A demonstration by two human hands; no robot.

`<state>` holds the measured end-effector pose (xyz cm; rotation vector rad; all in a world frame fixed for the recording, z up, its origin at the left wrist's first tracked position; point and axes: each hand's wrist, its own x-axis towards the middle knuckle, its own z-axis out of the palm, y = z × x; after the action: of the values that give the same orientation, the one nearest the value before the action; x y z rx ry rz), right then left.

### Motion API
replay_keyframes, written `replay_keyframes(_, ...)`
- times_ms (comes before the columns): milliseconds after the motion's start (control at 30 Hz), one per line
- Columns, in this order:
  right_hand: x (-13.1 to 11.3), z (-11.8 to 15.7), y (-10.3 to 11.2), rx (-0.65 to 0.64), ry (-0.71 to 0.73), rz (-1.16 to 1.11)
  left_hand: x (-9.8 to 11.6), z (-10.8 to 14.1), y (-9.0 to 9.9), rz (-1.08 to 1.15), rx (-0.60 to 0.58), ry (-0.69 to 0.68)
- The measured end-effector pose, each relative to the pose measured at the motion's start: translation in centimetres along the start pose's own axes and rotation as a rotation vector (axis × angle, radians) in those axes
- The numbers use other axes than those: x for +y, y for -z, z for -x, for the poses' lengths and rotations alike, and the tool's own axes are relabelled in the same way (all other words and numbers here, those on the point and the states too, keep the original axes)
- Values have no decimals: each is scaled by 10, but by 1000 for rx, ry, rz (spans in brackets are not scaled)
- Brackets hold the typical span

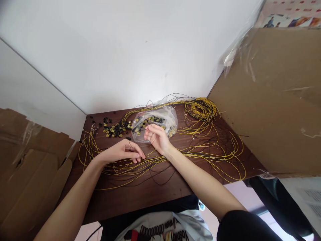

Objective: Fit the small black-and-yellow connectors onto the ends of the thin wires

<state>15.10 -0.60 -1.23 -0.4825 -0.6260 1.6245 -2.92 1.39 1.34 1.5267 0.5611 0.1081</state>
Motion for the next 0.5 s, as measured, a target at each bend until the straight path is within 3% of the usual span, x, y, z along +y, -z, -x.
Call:
replay_keyframes(167, 1, 0, 2, 3, -14, 100, 7, 3, 3, -32, 11, -53)
replay_keyframes(367, 1, 1, 1, 11, -10, 175, 19, 11, 5, -60, 116, -199)
replay_keyframes(500, 2, 1, 1, -24, 2, 165, 23, 20, 9, -22, 96, -217)
